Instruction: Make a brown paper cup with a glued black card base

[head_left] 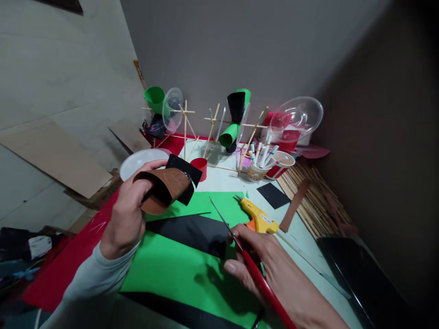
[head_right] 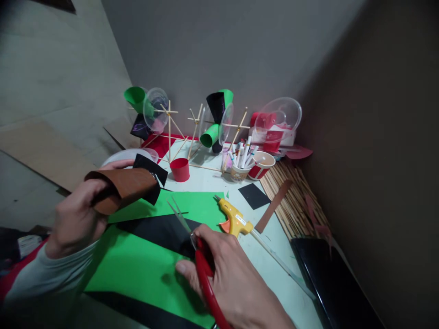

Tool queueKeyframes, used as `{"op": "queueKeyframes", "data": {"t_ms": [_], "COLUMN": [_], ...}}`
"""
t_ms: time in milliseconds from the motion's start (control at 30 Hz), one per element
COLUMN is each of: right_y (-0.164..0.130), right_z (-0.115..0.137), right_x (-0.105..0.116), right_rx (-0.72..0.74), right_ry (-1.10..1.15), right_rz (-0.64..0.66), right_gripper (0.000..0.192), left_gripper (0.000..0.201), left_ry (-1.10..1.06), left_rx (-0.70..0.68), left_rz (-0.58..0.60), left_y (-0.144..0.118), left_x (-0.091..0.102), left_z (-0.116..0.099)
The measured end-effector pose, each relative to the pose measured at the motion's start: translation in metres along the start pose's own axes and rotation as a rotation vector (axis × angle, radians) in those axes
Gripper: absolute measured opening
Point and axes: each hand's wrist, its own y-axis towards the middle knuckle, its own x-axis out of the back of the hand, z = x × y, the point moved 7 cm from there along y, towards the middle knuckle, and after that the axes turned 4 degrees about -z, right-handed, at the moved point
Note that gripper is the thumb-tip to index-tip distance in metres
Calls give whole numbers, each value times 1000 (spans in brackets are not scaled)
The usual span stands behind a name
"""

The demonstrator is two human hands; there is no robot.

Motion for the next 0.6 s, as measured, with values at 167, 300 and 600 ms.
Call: {"op": "queueKeyframes", "data": {"t_ms": [167, 300, 600], "right_y": [-5, -7, 2], "right_z": [8, 8, 3], "right_x": [2, 0, 1], "right_rx": [43, 10, -19], "right_ry": [49, 88, 89], "right_rz": [19, 35, 16], "right_gripper": [25, 25, 21], "left_gripper": [24, 26, 27], "left_ry": [-1, 14, 101], "left_rx": [122, 137, 82], "left_rz": [66, 92, 257], "left_y": [-5, -16, -34], "left_x": [-13, -20, -19], "left_z": [-9, -17, -10]}}
